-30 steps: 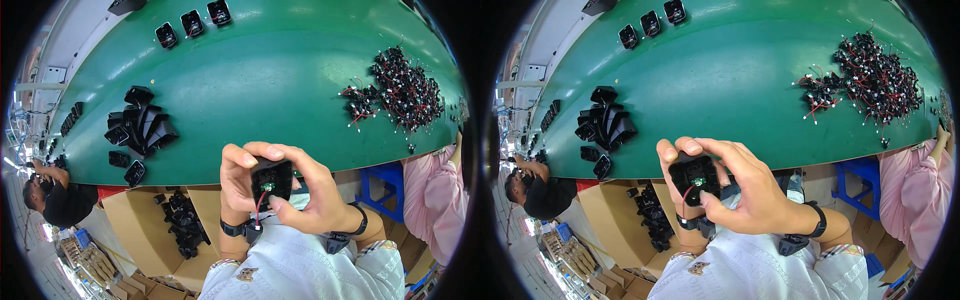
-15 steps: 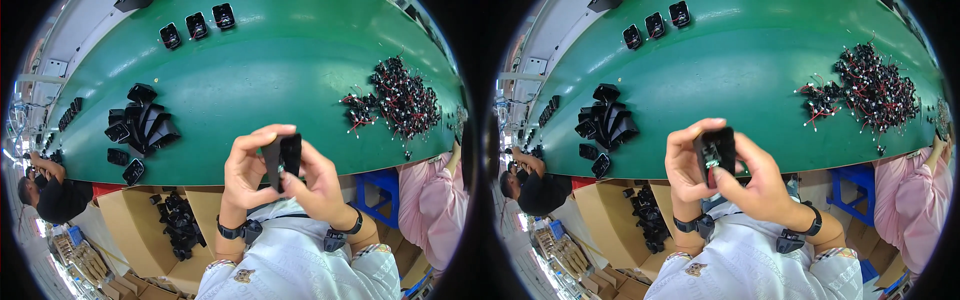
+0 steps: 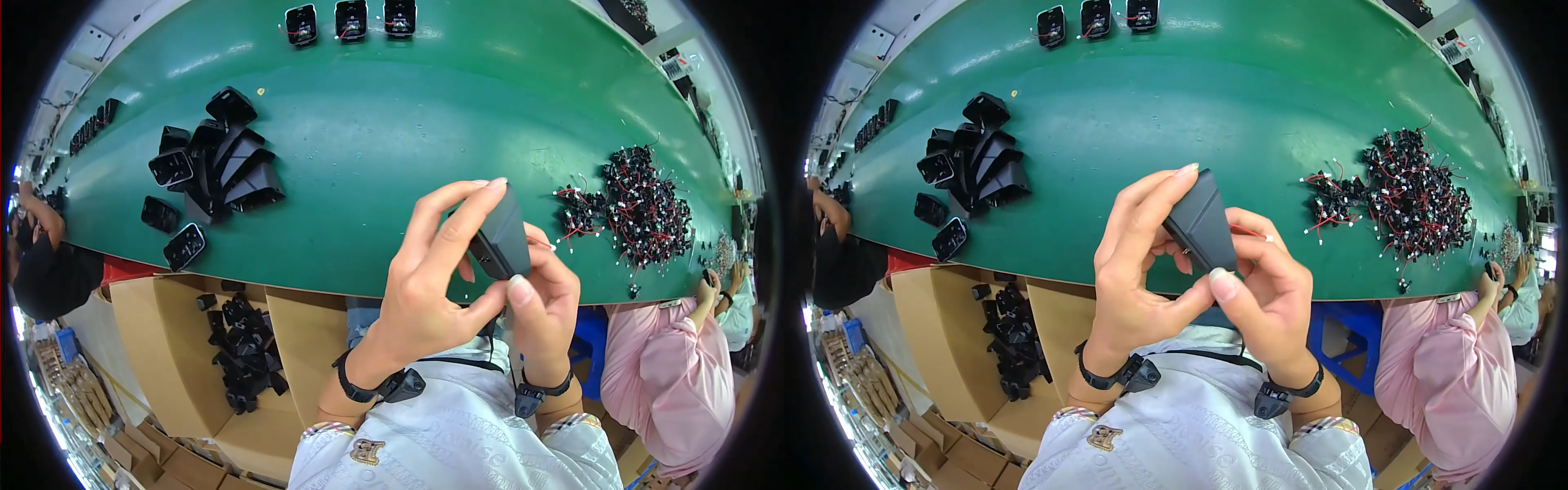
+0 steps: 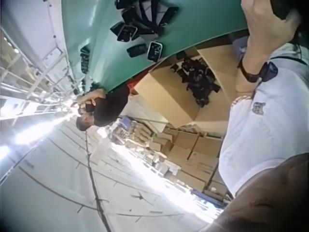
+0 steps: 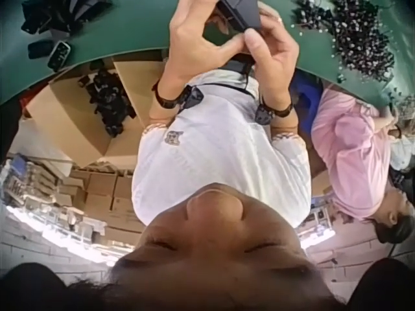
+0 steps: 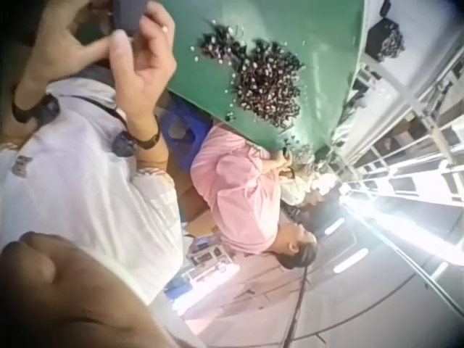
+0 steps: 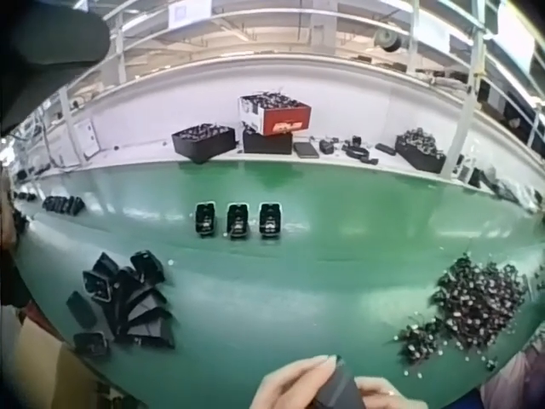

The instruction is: The person picks up a circuit board and a plastic housing, fits the board into the housing, and snaps a cover onto the assembly. They then place the completed unit on the table and reach into a box to retrieve more housings to repeat the process.

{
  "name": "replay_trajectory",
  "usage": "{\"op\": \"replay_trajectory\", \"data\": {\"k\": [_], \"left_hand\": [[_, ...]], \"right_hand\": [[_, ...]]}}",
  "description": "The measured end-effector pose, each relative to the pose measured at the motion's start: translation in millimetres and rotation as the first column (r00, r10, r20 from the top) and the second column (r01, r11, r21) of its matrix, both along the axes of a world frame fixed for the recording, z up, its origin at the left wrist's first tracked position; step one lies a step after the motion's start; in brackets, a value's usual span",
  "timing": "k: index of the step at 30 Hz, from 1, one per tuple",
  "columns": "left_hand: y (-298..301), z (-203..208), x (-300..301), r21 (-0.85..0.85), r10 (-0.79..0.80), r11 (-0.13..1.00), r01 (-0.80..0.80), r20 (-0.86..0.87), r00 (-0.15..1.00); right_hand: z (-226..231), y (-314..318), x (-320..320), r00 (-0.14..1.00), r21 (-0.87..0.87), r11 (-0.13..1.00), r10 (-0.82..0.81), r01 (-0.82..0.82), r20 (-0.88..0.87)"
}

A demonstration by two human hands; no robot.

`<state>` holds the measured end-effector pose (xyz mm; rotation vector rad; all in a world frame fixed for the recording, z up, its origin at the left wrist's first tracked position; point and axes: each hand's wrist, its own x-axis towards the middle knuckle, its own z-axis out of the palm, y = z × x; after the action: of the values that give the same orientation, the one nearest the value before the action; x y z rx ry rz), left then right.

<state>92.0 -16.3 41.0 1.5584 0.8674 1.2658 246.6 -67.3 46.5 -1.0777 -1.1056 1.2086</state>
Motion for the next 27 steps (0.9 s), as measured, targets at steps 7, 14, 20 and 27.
{"op": "replay_trajectory", "data": {"k": [7, 14, 20, 27], "left_hand": [[0.2, 1.7, 5.1, 0.124, 0.131, 0.986, -0.107, -0.204, 0.97], [11.6, -10.1, 2.9, 0.249, 0.202, 0.958, -0.141, -0.239, 0.95], [23.4, -17.8, -13.3, 0.156, 0.038, 0.988, -0.008, -0.19, 0.981], [43.6, -14.4, -51.0, 0.065, 0.078, 0.996, -0.064, -0.242, 0.967]], "right_hand": [[1.8, 13.2, 8.9, 0.979, -0.137, 0.989, 0.024, -0.052, -0.201], [2.2, 23.9, 5.8, 0.933, -0.335, 0.942, -0.153, 0.038, -0.326], [19.7, 57.4, 27.9, 0.958, -0.165, 0.944, 0.279, -0.287, -0.067], [55.8, 139.6, -5.5, 0.858, -0.271, 0.854, 0.492, -0.444, 0.146]]}}
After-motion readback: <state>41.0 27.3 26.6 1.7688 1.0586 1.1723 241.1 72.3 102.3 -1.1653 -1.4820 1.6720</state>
